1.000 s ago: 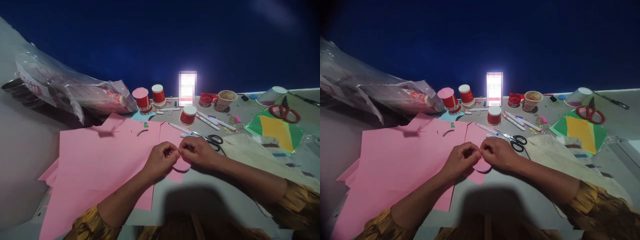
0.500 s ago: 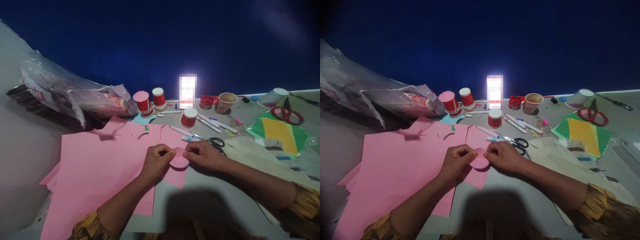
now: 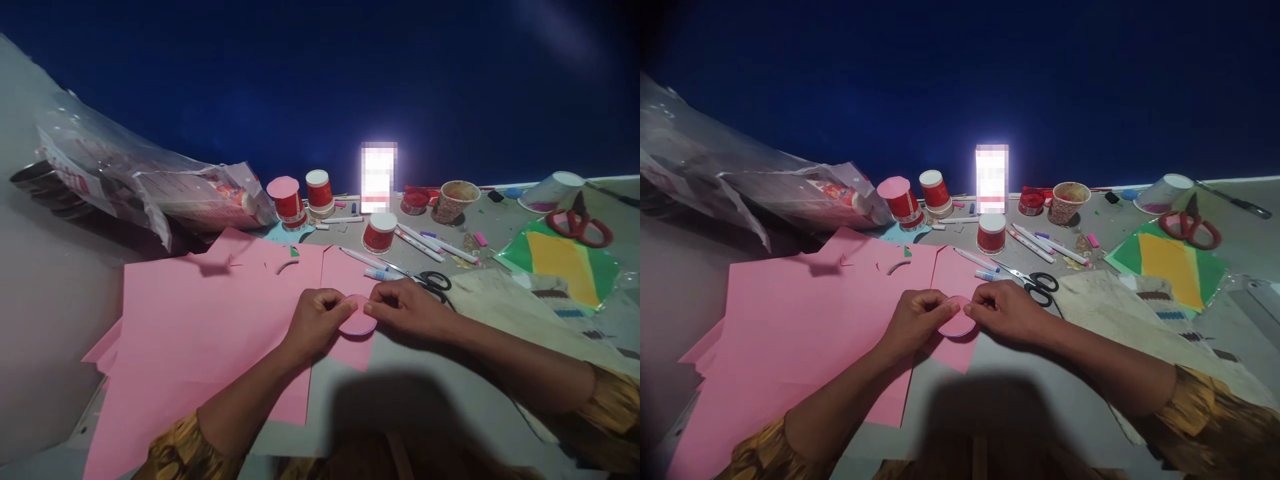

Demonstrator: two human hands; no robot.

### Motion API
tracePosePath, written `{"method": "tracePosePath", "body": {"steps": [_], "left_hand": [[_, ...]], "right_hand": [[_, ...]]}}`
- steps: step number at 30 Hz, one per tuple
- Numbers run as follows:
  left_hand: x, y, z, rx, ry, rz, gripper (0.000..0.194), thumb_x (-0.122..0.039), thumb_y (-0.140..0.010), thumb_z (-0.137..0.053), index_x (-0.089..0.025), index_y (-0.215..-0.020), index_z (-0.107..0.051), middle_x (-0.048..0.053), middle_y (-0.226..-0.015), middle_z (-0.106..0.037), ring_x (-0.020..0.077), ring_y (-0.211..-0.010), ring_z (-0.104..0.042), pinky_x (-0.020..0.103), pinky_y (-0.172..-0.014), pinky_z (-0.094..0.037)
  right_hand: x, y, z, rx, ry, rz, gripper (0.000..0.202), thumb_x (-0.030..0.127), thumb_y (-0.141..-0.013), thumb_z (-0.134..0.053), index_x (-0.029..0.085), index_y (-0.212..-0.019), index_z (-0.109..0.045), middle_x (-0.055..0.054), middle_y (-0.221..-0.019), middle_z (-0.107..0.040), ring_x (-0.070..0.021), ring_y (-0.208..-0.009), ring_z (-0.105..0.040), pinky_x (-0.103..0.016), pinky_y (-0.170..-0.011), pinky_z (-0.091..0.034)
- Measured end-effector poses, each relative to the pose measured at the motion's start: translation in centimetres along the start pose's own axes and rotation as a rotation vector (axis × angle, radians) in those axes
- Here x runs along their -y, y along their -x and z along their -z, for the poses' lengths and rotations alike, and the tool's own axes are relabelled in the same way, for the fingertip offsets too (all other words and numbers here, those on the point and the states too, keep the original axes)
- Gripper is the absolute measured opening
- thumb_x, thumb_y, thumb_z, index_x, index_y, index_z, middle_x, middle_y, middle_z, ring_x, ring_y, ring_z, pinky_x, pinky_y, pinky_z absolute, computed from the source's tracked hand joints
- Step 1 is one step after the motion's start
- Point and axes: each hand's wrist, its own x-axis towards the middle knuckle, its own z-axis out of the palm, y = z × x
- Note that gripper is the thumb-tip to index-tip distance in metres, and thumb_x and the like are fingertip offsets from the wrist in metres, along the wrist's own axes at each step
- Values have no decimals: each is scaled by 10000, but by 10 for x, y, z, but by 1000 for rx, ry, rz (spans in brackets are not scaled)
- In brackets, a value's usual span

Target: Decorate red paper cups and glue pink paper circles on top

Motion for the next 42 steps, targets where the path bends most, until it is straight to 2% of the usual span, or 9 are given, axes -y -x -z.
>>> {"method": "tracePosePath", "body": {"steps": [3,8,15,20,24,28,35,39,42], "left_hand": [[-2,0,1,32,-6,2,323,-419,-814,-754,-136,-659,-725,-11,-605,-556,121,-620,-456,261,-585,-333],[-6,3,1,22,4,-65,259,-377,-843,-738,-153,-957,-802,62,-894,-762,180,-789,-620,284,-712,-459],[-5,3,0,-67,128,-56,181,-317,-819,-749,-159,-888,-802,42,-809,-728,147,-714,-573,257,-665,-431],[-7,-3,6,-151,573,40,251,-395,-839,-753,-152,-778,-782,45,-707,-692,133,-637,-582,241,-615,-435],[-5,-3,7,-14,689,94,279,-395,-780,-851,-147,-893,-791,51,-763,-716,128,-647,-610,237,-644,-469],[-1,1,0,141,731,161,481,-479,-781,-887,-188,-1147,-772,77,-992,-751,171,-827,-677,265,-766,-515],[7,1,-7,190,676,169,520,-423,-747,-931,-217,-1195,-766,108,-1227,-721,242,-1094,-672,326,-930,-513],[3,3,-7,231,676,185,575,-433,-724,-944,-240,-1224,-737,117,-1282,-679,241,-1004,-686,386,-866,-549],[0,5,-9,270,685,195,600,-434,-688,-968,-225,-1199,-733,108,-1180,-697,216,-880,-691,407,-828,-553]], "right_hand": [[1,1,0,-8,19,3,362,497,-865,-559,215,-639,-540,20,-627,-504,-141,-604,-430,-286,-564,-299],[1,2,1,-61,4,-6,348,475,-860,-548,217,-628,-530,30,-593,-471,-135,-583,-411,-281,-559,-296],[0,2,1,-103,31,20,331,450,-864,-554,211,-635,-561,31,-574,-459,-130,-561,-393,-281,-552,-272],[-7,0,1,-62,-161,-51,370,515,-864,-595,209,-655,-577,25,-586,-494,-132,-559,-417,-275,-532,-290],[-14,-3,0,26,-452,-108,424,614,-861,-661,214,-740,-586,27,-575,-564,-141,-529,-507,-268,-527,-373],[-14,-4,-5,-28,-533,-63,465,636,-837,-721,191,-749,-621,38,-575,-554,-111,-515,-488,-244,-512,-362],[-8,-4,-11,23,-633,-169,382,543,-805,-764,191,-896,-648,44,-543,-634,-97,-435,-506,-216,-448,-354],[-10,-7,-13,16,-742,-206,406,546,-755,-802,189,-838,-627,16,-544,-680,-118,-436,-582,-225,-453,-433],[-14,-8,-16,14,-825,-217,447,564,-716,-838,195,-802,-601,14,-524,-679,-130,-440,-611,-227,-455,-470]]}}
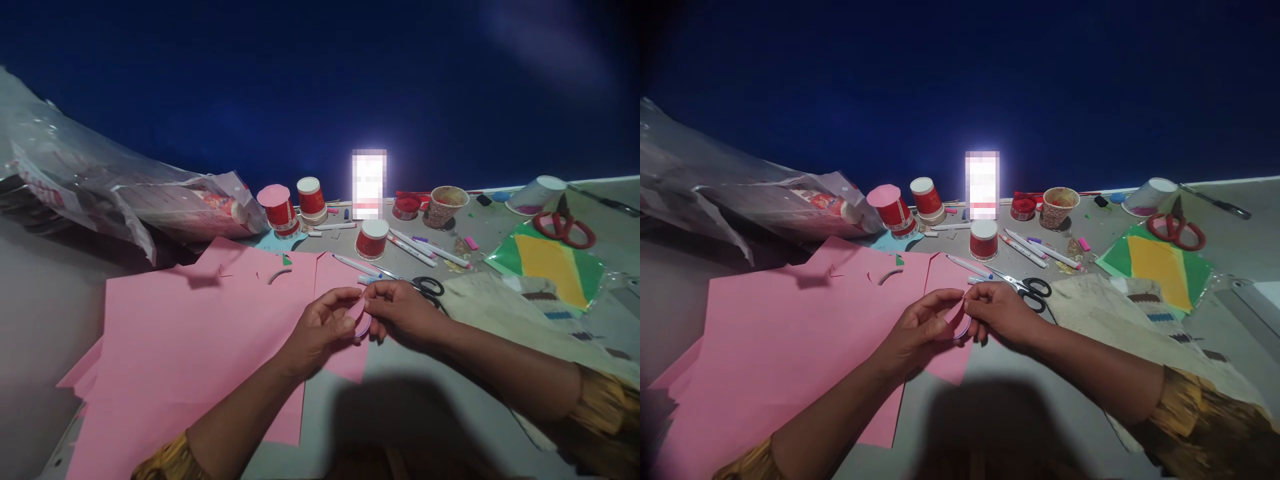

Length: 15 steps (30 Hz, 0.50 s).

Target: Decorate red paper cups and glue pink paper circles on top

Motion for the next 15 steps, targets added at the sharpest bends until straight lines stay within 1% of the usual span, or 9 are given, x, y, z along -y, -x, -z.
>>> {"method": "tracePosePath", "body": {"steps": [2,5,7,10,11,13,15], "left_hand": [[1,0,0,2,-6,-8,591,-425,-678,-976,-210,-1174,-738,96,-1092,-705,211,-857,-686,407,-827,-550],[1,0,2,-6,-59,-50,565,-405,-704,-960,-210,-1186,-739,79,-994,-705,211,-862,-670,387,-817,-545],[-1,1,4,-25,-150,-126,503,-393,-731,-937,-220,-1167,-756,78,-1014,-702,212,-898,-659,363,-816,-541],[-7,3,4,-67,-374,-311,414,-383,-744,-908,-219,-1109,-801,99,-1148,-678,251,-1045,-642,358,-889,-545],[-9,4,4,-90,-444,-352,405,-380,-741,-903,-217,-1099,-810,103,-1171,-672,261,-1069,-637,359,-902,-548],[-11,5,1,-166,-541,-377,344,-367,-749,-881,-209,-1048,-816,97,-1111,-689,250,-1009,-644,345,-855,-555],[-11,5,-1,-265,-612,-361,179,-340,-797,-826,-196,-900,-805,68,-954,-706,202,-856,-634,312,-757,-532]], "right_hand": [[-2,-1,0,7,-17,4,452,561,-709,-846,199,-793,-590,13,-522,-679,-136,-449,-624,-229,-464,-485],[-2,0,1,23,3,17,421,536,-724,-829,194,-818,-602,10,-548,-683,-133,-469,-620,-239,-497,-497],[1,1,2,10,68,44,374,509,-753,-795,188,-847,-626,17,-574,-671,-128,-495,-607,-247,-524,-490],[7,6,4,-64,301,151,268,450,-830,-707,187,-840,-660,21,-623,-643,-133,-555,-581,-255,-546,-442],[8,8,4,-95,398,201,239,426,-850,-677,188,-825,-666,16,-639,-640,-137,-578,-571,-259,-551,-423],[9,11,3,-137,577,286,207,377,-875,-630,190,-797,-674,8,-664,-642,-143,-617,-549,-266,-572,-393],[9,13,1,-139,698,333,202,348,-887,-606,191,-785,-680,10,-665,-633,-143,-623,-523,-272,-584,-367]]}}
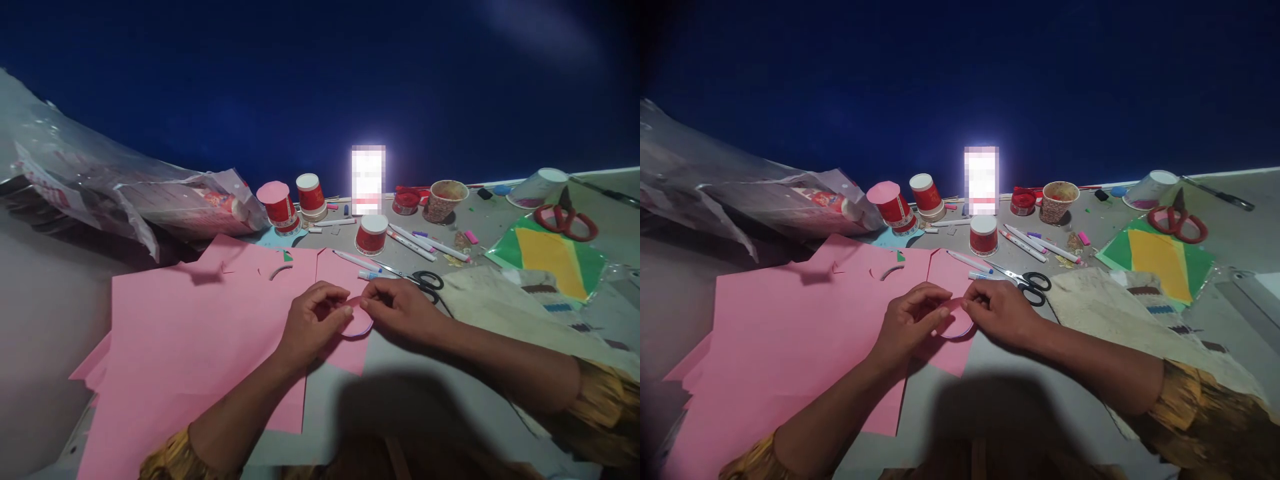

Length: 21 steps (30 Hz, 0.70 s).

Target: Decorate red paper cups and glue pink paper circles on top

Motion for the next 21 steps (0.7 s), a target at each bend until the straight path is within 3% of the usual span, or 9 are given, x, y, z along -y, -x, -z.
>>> {"method": "tracePosePath", "body": {"steps": [3,6,11,15,19,21], "left_hand": [[1,0,-3,-50,-75,18,183,-286,-828,-751,-182,-678,-730,21,-725,-657,149,-689,-564,279,-657,-457],[4,-1,-5,-63,-43,44,203,-259,-781,-750,-180,-608,-680,-5,-639,-608,128,-619,-507,269,-601,-406],[4,-1,-4,-113,32,122,222,-279,-763,-762,-177,-600,-652,-31,-583,-565,109,-577,-453,264,-583,-367],[2,-2,-4,-57,-29,105,151,-307,-793,-745,-170,-729,-754,12,-708,-682,144,-671,-558,276,-644,-423],[2,-1,-4,-26,-90,97,203,-284,-797,-728,-169,-629,-728,4,-625,-642,141,-622,-528,279,-614,-407],[4,0,-4,-33,-54,98,197,-306,-818,-743,-170,-677,-762,22,-675,-691,166,-682,-591,288,-662,-450]], "right_hand": [[1,2,-4,29,80,36,198,336,-898,-612,188,-792,-689,17,-656,-607,-138,-619,-498,-272,-588,-341],[2,3,-5,52,90,29,190,335,-898,-623,188,-800,-693,22,-656,-591,-136,-622,-489,-270,-589,-334],[3,2,-2,131,60,-68,249,389,-892,-638,193,-739,-637,31,-643,-546,-135,-604,-471,-273,-560,-300],[6,2,-1,132,108,-77,263,344,-883,-616,207,-665,-564,41,-613,-486,-131,-592,-448,-270,-561,-287],[7,3,-2,153,146,-60,289,361,-884,-607,211,-648,-537,42,-602,-466,-129,-584,-421,-269,-566,-288],[6,3,-1,135,158,-49,282,368,-886,-602,209,-659,-552,40,-604,-481,-130,-584,-418,-271,-566,-290]]}}
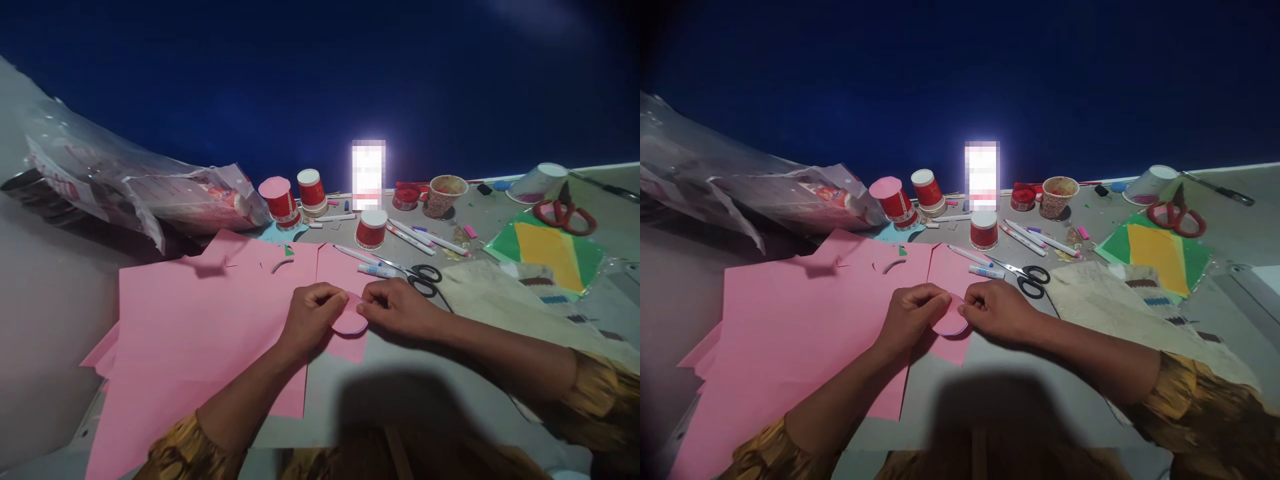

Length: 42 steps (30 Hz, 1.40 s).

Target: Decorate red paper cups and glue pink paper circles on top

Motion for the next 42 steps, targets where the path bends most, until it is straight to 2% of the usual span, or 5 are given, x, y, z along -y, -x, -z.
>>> {"method": "tracePosePath", "body": {"steps": [5,15,23,33,42], "left_hand": [[6,-5,2,86,407,181,556,-626,-890,-715,-153,-1173,-790,146,-1088,-809,294,-1071,-730,378,-920,-558],[-6,-10,6,344,926,603,624,-695,-996,-487,-122,-1128,-696,237,-1081,-768,397,-955,-781,485,-726,-622],[-17,-11,5,71,960,513,362,-479,-1053,-512,-159,-1168,-638,183,-1087,-753,368,-986,-772,559,-817,-629],[-17,-16,1,-153,965,388,303,-314,-1062,-550,-92,-1162,-731,156,-1085,-764,214,-1004,-763,310,-902,-629],[-1,-10,-4,-21,915,312,586,-511,-927,-753,-147,-1376,-661,190,-1358,-707,310,-1334,-649,422,-1173,-481]], "right_hand": [[-4,0,3,-130,85,39,262,337,-894,-604,199,-671,-588,32,-596,-522,-129,-580,-427,-276,-586,-278],[-8,-7,31,-304,275,50,295,369,-999,-561,199,-788,-678,-40,-772,-717,-181,-703,-585,-303,-653,-318],[-13,-13,41,-92,774,-30,239,388,-1010,-626,171,-1046,-722,-146,-1072,-740,-280,-951,-669,-334,-650,-305],[-2,-2,34,-233,383,106,187,356,-991,-614,200,-970,-716,-39,-877,-746,-193,-772,-625,-301,-671,-316],[7,-4,6,-215,585,179,265,391,-1035,-599,176,-965,-738,-78,-858,-783,-212,-756,-673,-331,-649,-262]]}}
